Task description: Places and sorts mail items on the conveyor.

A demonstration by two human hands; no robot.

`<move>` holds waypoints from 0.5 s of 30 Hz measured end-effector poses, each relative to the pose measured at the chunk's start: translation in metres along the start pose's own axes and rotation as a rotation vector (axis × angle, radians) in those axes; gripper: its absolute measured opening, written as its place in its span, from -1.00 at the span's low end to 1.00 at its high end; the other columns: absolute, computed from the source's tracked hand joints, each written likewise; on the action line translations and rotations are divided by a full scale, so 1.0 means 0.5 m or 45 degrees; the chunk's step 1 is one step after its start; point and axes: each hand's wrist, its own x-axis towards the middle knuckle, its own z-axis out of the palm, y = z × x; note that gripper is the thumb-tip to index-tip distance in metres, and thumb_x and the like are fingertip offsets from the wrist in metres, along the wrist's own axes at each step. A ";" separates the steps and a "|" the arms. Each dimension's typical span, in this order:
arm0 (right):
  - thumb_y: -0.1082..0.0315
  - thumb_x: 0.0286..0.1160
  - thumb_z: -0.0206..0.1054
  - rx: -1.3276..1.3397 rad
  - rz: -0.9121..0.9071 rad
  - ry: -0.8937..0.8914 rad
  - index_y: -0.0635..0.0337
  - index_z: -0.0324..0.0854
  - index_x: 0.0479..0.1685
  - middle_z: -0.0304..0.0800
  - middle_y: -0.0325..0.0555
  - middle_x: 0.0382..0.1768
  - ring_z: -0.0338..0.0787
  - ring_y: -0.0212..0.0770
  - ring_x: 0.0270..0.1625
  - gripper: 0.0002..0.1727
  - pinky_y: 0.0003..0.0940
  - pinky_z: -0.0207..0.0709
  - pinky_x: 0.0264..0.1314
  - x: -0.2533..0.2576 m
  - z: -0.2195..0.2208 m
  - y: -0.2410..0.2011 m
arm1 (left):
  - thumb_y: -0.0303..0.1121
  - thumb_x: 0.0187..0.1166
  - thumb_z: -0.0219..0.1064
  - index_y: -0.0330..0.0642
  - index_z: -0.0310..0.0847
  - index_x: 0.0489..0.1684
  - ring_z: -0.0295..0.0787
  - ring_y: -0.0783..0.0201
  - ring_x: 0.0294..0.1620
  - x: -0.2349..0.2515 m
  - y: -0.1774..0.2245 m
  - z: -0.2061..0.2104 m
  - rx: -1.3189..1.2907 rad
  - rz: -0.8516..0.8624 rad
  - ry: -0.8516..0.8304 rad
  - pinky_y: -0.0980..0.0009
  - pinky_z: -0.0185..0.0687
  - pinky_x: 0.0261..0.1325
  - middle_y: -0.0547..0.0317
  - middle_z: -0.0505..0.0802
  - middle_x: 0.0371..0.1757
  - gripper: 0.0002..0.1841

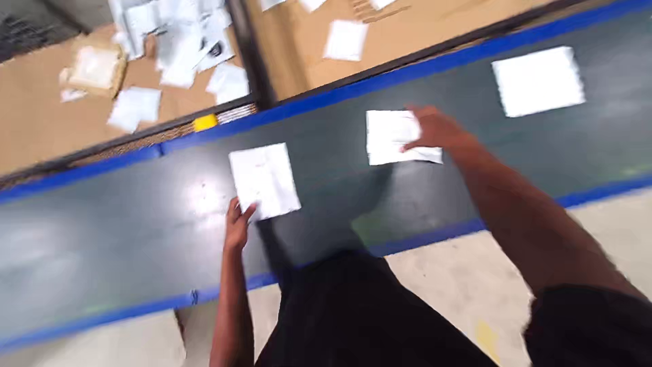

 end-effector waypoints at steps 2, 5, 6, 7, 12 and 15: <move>-0.26 -0.52 0.89 0.016 0.106 -0.059 0.12 0.20 0.79 0.21 0.58 0.63 0.25 0.67 0.62 0.52 0.72 0.21 0.43 -0.014 -0.013 -0.055 | -0.51 0.60 0.37 -0.34 0.24 0.56 0.84 -0.07 0.18 0.047 0.012 0.012 -0.153 0.063 -0.083 -0.08 0.83 0.17 -0.20 0.82 0.22 -0.44; -0.55 -0.72 0.73 -0.053 0.159 -0.015 0.50 0.44 0.41 0.22 0.57 0.63 0.30 0.59 0.63 0.52 0.58 0.33 0.45 -0.027 0.040 -0.119 | -0.57 0.61 0.33 -0.36 0.25 0.50 0.87 -0.10 0.11 0.046 0.025 0.011 -0.279 0.095 -0.126 -0.07 0.85 0.14 -0.23 0.83 0.16 -0.49; -0.63 -0.74 0.67 -0.044 0.218 -0.059 0.56 0.43 0.37 0.22 0.58 0.60 0.30 0.59 0.61 0.57 0.58 0.38 0.37 -0.030 0.060 -0.151 | -0.58 0.62 0.33 -0.36 0.24 0.50 0.87 -0.10 0.11 0.039 0.027 0.004 -0.305 0.097 -0.125 -0.07 0.84 0.14 -0.23 0.82 0.16 -0.50; -0.65 -0.68 0.64 -0.003 0.276 -0.093 0.56 0.40 0.39 0.32 0.58 0.52 0.36 0.58 0.56 0.56 0.58 0.42 0.30 -0.028 0.071 -0.192 | -0.58 0.62 0.32 -0.36 0.24 0.50 0.87 -0.10 0.11 0.035 0.029 -0.006 -0.328 0.110 -0.116 -0.07 0.84 0.15 -0.24 0.82 0.16 -0.50; -0.21 0.18 0.66 1.029 0.285 0.006 0.18 0.45 0.57 0.75 0.20 0.27 0.77 0.12 0.28 -0.03 0.24 0.62 0.37 0.054 0.054 -0.521 | -0.53 0.60 0.36 -0.32 0.19 0.61 0.85 0.01 0.15 -0.021 0.018 -0.066 -0.225 0.159 0.106 0.00 0.86 0.17 -0.14 0.80 0.21 -0.40; 0.14 0.45 0.57 1.592 -0.097 0.096 0.08 0.40 0.62 0.76 0.04 0.32 0.84 -0.15 0.20 -0.27 -0.13 0.76 0.24 0.122 -0.041 -0.752 | -0.47 0.57 0.41 -0.18 0.10 0.75 0.80 0.09 0.24 -0.052 0.006 -0.054 -0.159 0.106 0.141 -0.01 0.86 0.16 -0.05 0.72 0.38 -0.26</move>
